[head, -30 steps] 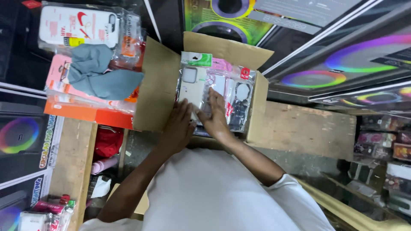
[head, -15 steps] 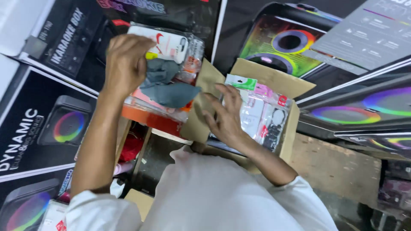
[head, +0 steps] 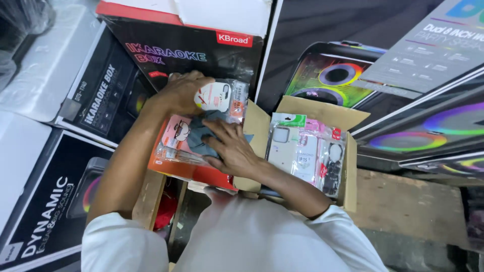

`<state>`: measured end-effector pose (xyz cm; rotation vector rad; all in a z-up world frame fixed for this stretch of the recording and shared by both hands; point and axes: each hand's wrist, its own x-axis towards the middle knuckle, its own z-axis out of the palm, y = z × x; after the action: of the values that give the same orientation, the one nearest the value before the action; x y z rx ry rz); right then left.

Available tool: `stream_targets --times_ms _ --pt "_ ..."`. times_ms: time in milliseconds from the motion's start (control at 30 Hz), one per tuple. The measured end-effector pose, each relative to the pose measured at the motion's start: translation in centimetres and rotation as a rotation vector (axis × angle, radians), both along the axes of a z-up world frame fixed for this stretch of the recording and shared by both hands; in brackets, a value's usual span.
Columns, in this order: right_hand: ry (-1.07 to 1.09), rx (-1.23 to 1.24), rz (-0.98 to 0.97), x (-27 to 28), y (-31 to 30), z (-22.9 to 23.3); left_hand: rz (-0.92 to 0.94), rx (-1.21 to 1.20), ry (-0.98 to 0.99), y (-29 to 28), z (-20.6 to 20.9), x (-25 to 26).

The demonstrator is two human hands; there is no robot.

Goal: Clean mobile phone cases with a cloth and organize them in a cardboard box.

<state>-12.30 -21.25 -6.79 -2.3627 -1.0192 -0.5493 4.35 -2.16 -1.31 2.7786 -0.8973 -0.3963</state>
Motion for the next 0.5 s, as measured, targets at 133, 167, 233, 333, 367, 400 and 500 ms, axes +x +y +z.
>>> stream_targets --times_ms 133,167,233,333,367,400,500 --pt "-0.046 0.017 0.012 0.4 -0.6 -1.9 0.004 -0.046 -0.018 0.1 0.4 -1.1" --pt "-0.062 0.019 0.019 0.5 -0.8 -2.1 0.009 -0.119 -0.041 0.3 1.2 -1.9" --pt "-0.073 0.02 0.028 0.8 -1.1 -2.2 0.016 -0.194 -0.058 0.9 2.6 -3.5" --pt "-0.064 0.059 0.091 1.2 -1.7 -1.8 0.053 -0.315 -0.053 2.6 4.7 -6.3" --pt "-0.029 0.089 0.092 1.5 -1.9 -1.6 0.061 -0.402 -0.094 3.4 5.8 -7.4" --pt "0.007 0.119 0.094 1.7 -2.1 -1.4 0.068 -0.489 -0.137 4.1 6.8 -8.6" --pt "0.04 0.153 0.097 2.2 -2.1 -1.4 -0.04 -0.901 -0.134 7.0 4.7 -8.9"
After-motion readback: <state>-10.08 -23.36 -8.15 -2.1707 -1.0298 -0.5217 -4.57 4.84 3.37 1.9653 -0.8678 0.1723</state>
